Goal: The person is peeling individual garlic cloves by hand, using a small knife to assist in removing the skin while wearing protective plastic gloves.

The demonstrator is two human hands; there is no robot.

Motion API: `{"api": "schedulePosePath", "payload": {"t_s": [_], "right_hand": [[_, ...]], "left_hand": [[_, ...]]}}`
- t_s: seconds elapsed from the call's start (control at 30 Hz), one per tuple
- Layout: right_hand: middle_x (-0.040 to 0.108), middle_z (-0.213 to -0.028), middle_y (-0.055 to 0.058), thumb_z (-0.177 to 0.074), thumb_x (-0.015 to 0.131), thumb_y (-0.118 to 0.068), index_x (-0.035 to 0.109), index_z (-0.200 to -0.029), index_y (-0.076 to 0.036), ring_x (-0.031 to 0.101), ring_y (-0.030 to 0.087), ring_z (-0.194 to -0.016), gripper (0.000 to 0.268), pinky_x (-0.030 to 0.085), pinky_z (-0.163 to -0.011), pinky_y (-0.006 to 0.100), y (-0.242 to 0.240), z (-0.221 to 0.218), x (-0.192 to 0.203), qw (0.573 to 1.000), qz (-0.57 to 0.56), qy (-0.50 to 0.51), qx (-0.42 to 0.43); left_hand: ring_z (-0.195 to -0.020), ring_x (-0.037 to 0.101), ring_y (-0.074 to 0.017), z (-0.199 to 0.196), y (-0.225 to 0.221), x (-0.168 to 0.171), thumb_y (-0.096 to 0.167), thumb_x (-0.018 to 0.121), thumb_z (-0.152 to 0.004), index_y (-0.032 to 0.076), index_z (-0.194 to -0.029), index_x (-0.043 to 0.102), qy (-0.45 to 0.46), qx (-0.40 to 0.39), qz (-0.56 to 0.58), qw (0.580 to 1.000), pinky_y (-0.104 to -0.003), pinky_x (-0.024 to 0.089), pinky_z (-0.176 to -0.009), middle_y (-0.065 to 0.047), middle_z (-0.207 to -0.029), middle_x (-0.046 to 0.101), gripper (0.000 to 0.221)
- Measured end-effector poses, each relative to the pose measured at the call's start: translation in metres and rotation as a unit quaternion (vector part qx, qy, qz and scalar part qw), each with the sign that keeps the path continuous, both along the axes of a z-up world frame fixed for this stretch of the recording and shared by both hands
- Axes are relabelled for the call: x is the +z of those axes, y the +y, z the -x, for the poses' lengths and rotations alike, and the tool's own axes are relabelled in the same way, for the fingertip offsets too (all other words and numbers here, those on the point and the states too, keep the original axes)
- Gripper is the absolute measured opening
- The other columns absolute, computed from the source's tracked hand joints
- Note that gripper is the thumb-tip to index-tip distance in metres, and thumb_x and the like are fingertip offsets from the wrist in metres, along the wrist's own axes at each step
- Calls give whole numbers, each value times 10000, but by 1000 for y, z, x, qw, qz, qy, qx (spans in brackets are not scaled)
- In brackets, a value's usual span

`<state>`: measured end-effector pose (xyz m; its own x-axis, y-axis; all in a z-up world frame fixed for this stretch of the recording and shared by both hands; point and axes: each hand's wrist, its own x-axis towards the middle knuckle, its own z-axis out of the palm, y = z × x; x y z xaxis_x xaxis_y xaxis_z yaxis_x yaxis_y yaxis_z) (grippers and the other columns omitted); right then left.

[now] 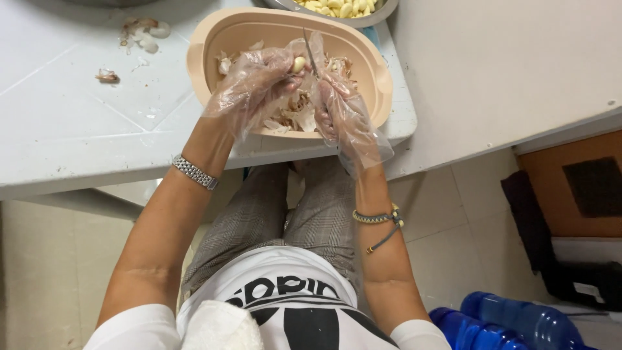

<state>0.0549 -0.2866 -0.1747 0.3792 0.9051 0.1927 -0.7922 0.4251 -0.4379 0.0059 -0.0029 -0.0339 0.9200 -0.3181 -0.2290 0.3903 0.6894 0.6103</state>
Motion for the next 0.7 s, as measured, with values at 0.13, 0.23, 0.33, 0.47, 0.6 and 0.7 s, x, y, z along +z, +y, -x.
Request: {"api": "schedulePosePath", "payload": {"t_s": [0.13,0.23,0.33,0.47,0.6,0.7], "right_hand": [[568,-1391,196,-1086,469,-181,394,-1502,44,604,212,-1193,479,555,-1024,281,51,61,81,694,419,-352,-468],[348,-1615,244,-1128,373,-92,224,-1597,62,396,299,-1495,515,385,-1266,376,30,50,53,898,160,-118,-393],[321,-1635,249,-1136,379,-76,214,-1612,58,359,314,-1524,521,352,-1299,392,33,54,63,921,96,-83,-368],[684,-753,18,-915,585,-555,659,-1259,-97,571,66,-514,577,509,-449,179,90,85,138,647,547,-290,-444],[612,-663,-28,-976,621,-397,691,-1210,-92,505,54,-483,391,415,-428,174,101,91,150,666,533,-228,-470],[710,-818,12,-869,604,-523,644,-1373,-134,634,86,-662,639,569,-684,216,107,96,161,621,601,-208,-459]], "left_hand": [[-798,754,-165,-8,-1,-10,41,701,-948,-90,-1122,708,-137,-25,-103,985,-175,656,-665,-187,-963,763,218],[-769,741,-119,-9,1,-15,112,714,-979,-19,-1049,728,-225,-54,-117,966,-156,655,-690,-120,-922,763,149],[-773,766,-131,-17,-1,-25,106,698,-1001,-29,-1034,715,-248,-46,-122,960,-160,676,-673,-145,-930,770,140],[-851,779,-132,-16,-1,-23,189,633,-1039,0,-1060,697,-309,-47,-148,938,-173,683,-712,-141,-976,766,201],[-825,766,-85,-10,1,-14,264,665,-1013,82,-1045,728,-345,-35,-194,918,-188,671,-711,-60,-965,781,196],[-801,783,-86,-13,0,-17,229,661,-1031,57,-1071,715,-332,-38,-171,927,-172,681,-673,-77,-948,791,185]]}}
